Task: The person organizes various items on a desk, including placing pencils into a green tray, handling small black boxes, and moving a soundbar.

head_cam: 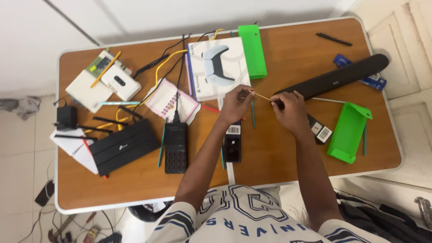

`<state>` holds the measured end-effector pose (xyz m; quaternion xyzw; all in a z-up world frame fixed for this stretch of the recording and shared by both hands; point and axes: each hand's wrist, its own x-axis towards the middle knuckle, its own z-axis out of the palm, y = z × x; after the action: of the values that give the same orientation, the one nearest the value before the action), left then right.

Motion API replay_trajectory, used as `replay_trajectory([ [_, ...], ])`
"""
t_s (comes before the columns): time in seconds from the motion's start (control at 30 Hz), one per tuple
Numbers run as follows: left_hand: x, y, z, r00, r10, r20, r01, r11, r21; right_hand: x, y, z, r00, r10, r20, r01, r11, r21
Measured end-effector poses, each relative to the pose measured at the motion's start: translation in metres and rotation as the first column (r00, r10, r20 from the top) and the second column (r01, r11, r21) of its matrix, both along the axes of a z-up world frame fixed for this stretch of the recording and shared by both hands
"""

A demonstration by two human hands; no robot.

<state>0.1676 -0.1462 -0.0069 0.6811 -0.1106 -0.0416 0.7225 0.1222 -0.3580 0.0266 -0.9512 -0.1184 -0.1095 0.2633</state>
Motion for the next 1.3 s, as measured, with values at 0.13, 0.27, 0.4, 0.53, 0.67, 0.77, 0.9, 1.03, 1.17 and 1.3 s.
replay_trajectory([
  [0.13, -0.02, 0.039, 0.011, 0.995, -0.031, -0.099, 0.035, 0.999, 0.038, -0.019, 0.023, 0.004, 0.998, 0.04, 0.057, -0.04, 0.999, 0.011],
  [0.27, -0.035, 0.063, -0.002, 0.999, -0.043, -0.017, 0.044, 0.997, 0.067, -0.031, 0.043, -0.003, 0.995, 0.087, 0.058, -0.092, 0.991, 0.1],
  [0.4, -0.044, 0.068, -0.01, 0.995, 0.011, 0.102, -0.015, 0.999, 0.037, -0.034, 0.057, -0.014, 0.995, 0.09, -0.031, -0.082, 0.974, 0.21],
  [0.53, -0.062, 0.079, -0.008, 0.996, 0.016, 0.091, -0.029, 0.989, 0.143, -0.046, 0.065, -0.018, 0.99, 0.089, -0.107, -0.055, 0.956, 0.289],
  [0.67, -0.073, 0.096, -0.007, 0.997, 0.02, 0.073, -0.031, 0.989, 0.148, -0.058, 0.071, -0.02, 0.984, 0.143, -0.111, -0.095, 0.93, 0.356],
  [0.77, -0.082, 0.108, -0.009, 0.997, 0.015, 0.076, -0.023, 0.994, 0.111, -0.065, 0.076, -0.026, 0.969, 0.166, -0.182, -0.063, 0.88, 0.47],
  [0.9, -0.098, 0.124, -0.003, 0.998, 0.047, 0.041, -0.054, 0.98, 0.191, -0.073, 0.08, -0.037, 0.953, 0.169, -0.252, -0.021, 0.866, 0.5],
  [1.03, -0.127, 0.138, 0.018, 0.99, 0.121, 0.07, -0.137, 0.935, 0.327, -0.077, 0.086, -0.042, 0.928, 0.25, -0.275, -0.068, 0.842, 0.535],
  [1.17, -0.159, 0.139, 0.034, 0.955, 0.183, 0.232, -0.271, 0.855, 0.441, -0.076, 0.097, -0.034, 0.91, 0.299, -0.288, -0.117, 0.85, 0.513],
  [1.3, -0.183, 0.155, 0.035, 0.911, 0.208, 0.356, -0.358, 0.828, 0.432, -0.071, 0.111, -0.018, 0.891, 0.386, -0.239, -0.234, 0.841, 0.488],
])
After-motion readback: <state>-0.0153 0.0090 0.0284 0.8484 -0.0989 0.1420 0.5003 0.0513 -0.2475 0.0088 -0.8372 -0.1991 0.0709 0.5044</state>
